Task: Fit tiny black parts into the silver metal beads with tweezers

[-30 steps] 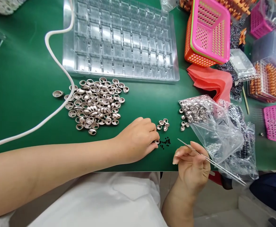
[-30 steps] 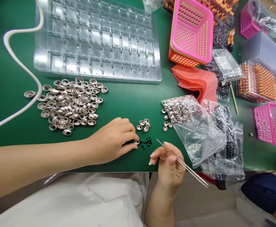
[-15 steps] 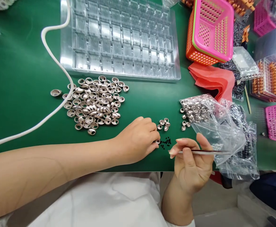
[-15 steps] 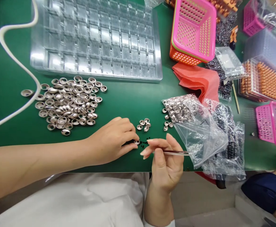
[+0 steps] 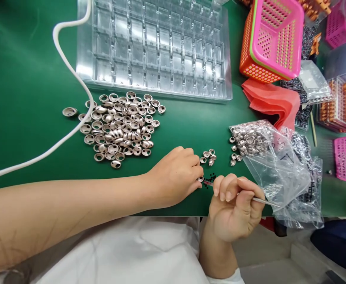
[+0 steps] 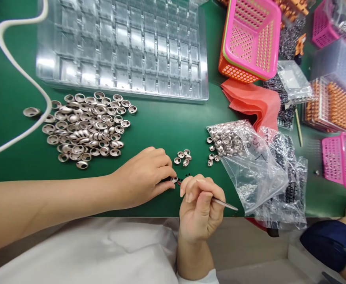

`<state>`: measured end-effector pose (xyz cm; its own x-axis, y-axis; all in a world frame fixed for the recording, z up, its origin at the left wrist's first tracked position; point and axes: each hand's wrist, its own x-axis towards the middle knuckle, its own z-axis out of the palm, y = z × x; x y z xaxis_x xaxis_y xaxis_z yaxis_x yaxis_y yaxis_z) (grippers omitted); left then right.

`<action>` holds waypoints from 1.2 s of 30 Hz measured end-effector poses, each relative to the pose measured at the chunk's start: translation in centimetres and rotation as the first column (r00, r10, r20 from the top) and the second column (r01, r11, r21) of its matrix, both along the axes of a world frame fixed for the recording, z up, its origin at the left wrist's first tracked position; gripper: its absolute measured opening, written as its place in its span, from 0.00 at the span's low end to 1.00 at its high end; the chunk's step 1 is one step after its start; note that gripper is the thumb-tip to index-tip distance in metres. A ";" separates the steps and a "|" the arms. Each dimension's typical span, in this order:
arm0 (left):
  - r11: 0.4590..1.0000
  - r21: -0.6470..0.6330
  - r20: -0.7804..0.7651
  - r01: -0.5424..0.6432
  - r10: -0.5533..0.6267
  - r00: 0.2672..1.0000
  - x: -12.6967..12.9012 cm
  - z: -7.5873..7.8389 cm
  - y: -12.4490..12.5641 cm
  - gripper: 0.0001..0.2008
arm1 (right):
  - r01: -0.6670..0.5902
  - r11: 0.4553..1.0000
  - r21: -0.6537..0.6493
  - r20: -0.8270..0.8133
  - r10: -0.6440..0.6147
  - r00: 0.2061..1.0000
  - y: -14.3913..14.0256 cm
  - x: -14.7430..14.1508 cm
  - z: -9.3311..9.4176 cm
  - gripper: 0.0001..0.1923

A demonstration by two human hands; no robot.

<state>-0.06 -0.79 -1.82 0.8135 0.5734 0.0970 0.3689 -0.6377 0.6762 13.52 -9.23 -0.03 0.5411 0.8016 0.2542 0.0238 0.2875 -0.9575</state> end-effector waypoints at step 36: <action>0.997 0.071 0.056 -0.035 0.032 0.998 0.2 -0.1 -0.2 0.09 | 0.023 1.000 0.009 0.198 -0.024 0.980 0.6 -1.2 -0.6 0.14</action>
